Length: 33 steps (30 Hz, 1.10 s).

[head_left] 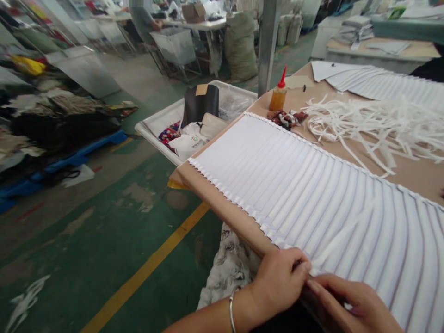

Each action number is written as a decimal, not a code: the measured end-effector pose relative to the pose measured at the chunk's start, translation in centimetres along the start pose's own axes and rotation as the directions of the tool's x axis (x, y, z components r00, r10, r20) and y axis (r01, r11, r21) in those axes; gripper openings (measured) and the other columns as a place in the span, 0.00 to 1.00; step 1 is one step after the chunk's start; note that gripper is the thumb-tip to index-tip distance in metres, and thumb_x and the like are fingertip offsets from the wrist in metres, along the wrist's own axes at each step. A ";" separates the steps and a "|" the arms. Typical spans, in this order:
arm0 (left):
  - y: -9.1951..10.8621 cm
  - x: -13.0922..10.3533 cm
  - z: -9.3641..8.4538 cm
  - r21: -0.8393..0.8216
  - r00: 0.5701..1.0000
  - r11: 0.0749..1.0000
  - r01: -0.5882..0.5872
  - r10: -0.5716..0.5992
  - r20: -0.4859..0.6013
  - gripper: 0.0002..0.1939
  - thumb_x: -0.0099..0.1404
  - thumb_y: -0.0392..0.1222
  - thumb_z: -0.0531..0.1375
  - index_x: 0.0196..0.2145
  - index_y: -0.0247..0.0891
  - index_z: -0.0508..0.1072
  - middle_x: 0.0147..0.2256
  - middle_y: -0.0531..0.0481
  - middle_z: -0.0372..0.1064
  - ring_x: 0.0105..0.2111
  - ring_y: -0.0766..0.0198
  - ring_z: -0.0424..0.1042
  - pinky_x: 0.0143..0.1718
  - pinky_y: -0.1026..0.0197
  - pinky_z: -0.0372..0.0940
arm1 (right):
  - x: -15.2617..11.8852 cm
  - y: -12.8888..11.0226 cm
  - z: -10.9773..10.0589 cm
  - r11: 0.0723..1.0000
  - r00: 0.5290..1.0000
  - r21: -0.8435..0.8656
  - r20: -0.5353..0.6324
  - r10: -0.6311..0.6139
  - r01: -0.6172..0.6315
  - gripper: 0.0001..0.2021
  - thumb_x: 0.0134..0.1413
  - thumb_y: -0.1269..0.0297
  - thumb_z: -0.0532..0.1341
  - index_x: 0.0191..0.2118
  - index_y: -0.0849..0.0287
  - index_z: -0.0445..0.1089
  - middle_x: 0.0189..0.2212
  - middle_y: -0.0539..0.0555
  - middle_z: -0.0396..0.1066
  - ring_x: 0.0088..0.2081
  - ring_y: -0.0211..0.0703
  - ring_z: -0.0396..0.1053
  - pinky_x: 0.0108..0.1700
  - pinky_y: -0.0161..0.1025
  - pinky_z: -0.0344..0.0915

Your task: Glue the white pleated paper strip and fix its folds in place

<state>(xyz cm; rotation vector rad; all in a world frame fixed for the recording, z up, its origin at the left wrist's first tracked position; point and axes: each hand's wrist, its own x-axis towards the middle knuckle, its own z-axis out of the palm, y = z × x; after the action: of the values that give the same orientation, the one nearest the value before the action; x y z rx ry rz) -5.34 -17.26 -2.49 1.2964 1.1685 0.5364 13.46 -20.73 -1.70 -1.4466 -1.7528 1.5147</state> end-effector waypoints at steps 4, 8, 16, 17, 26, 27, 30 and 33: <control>-0.4 -1.5 -1.7 0.044 0.998 0.998 -0.043 0.045 -0.048 0.09 0.69 0.38 0.59 0.32 0.39 0.77 0.28 0.50 0.76 0.30 0.61 0.73 0.31 0.63 0.63 | 3.3 -3.3 -2.8 0.698 0.851 -0.552 0.040 -0.524 0.456 0.13 0.69 0.64 0.63 0.55 0.47 0.80 0.49 0.54 0.83 0.52 0.50 0.79 0.57 0.46 0.72; -0.7 -2.1 -2.6 -0.021 0.981 1.000 -0.006 0.002 -0.192 0.10 0.71 0.43 0.59 0.32 0.40 0.76 0.25 0.53 0.72 0.29 0.62 0.72 0.31 0.63 0.61 | 6.3 -3.2 -3.8 0.772 0.917 -0.495 0.200 -0.346 0.399 0.11 0.74 0.61 0.58 0.46 0.51 0.80 0.38 0.53 0.82 0.39 0.42 0.79 0.45 0.39 0.72; -2.1 -1.9 -5.1 -0.095 0.938 0.995 -0.043 0.007 -0.346 0.08 0.72 0.41 0.59 0.39 0.38 0.77 0.28 0.53 0.74 0.31 0.63 0.74 0.33 0.64 0.63 | 12.2 -4.9 -4.4 0.872 0.976 -0.443 0.148 -0.158 0.208 0.15 0.66 0.53 0.61 0.32 0.55 0.77 0.24 0.51 0.76 0.26 0.41 0.70 0.30 0.36 0.64; -2.1 -2.0 -5.5 -0.071 0.929 0.996 -0.050 0.020 -0.370 0.08 0.73 0.40 0.59 0.39 0.37 0.78 0.28 0.53 0.75 0.31 0.64 0.74 0.33 0.64 0.63 | 13.0 -5.2 -4.6 0.865 0.977 -0.457 0.139 -0.161 0.208 0.15 0.66 0.53 0.61 0.32 0.55 0.77 0.24 0.51 0.76 0.26 0.41 0.70 0.30 0.37 0.64; -3.2 -2.5 -6.6 0.382 0.827 0.902 -0.204 0.367 -0.425 0.10 0.77 0.33 0.57 0.46 0.36 0.78 0.41 0.47 0.81 0.41 0.59 0.80 0.46 0.58 0.73 | 17.7 -5.7 -6.0 0.733 0.972 -0.639 0.114 -0.207 0.231 0.13 0.63 0.53 0.61 0.32 0.53 0.77 0.24 0.51 0.76 0.23 0.40 0.68 0.29 0.38 0.61; -3.3 -2.5 -6.6 0.439 0.817 0.873 -0.213 0.406 -0.409 0.11 0.78 0.33 0.56 0.48 0.36 0.78 0.42 0.46 0.81 0.42 0.58 0.80 0.48 0.56 0.74 | 18.0 -5.5 -6.1 0.724 0.971 -0.648 0.113 -0.212 0.234 0.13 0.63 0.53 0.61 0.33 0.53 0.77 0.24 0.51 0.76 0.23 0.40 0.68 0.30 0.38 0.61; -3.2 -2.1 -6.7 0.602 0.798 0.773 -0.201 0.486 -0.358 0.14 0.80 0.34 0.53 0.55 0.36 0.77 0.44 0.45 0.79 0.42 0.57 0.80 0.47 0.54 0.76 | 18.6 -5.2 -6.6 0.712 0.968 -0.659 0.125 -0.216 0.244 0.14 0.63 0.51 0.61 0.33 0.53 0.78 0.25 0.51 0.77 0.24 0.40 0.68 0.30 0.38 0.61; -2.9 -1.6 -7.0 0.747 0.788 0.645 -0.159 0.539 -0.298 0.18 0.82 0.34 0.50 0.60 0.37 0.75 0.40 0.47 0.76 0.38 0.59 0.77 0.42 0.56 0.76 | 19.0 -5.3 -6.8 0.704 0.967 -0.664 0.135 -0.216 0.250 0.14 0.62 0.52 0.61 0.33 0.54 0.78 0.26 0.52 0.78 0.24 0.41 0.69 0.30 0.38 0.61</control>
<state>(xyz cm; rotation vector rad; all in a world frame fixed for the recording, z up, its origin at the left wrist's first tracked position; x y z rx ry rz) -12.90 -16.20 -3.56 2.1782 1.6429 0.8102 9.59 -0.28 -0.56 -1.3990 -2.5744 0.7878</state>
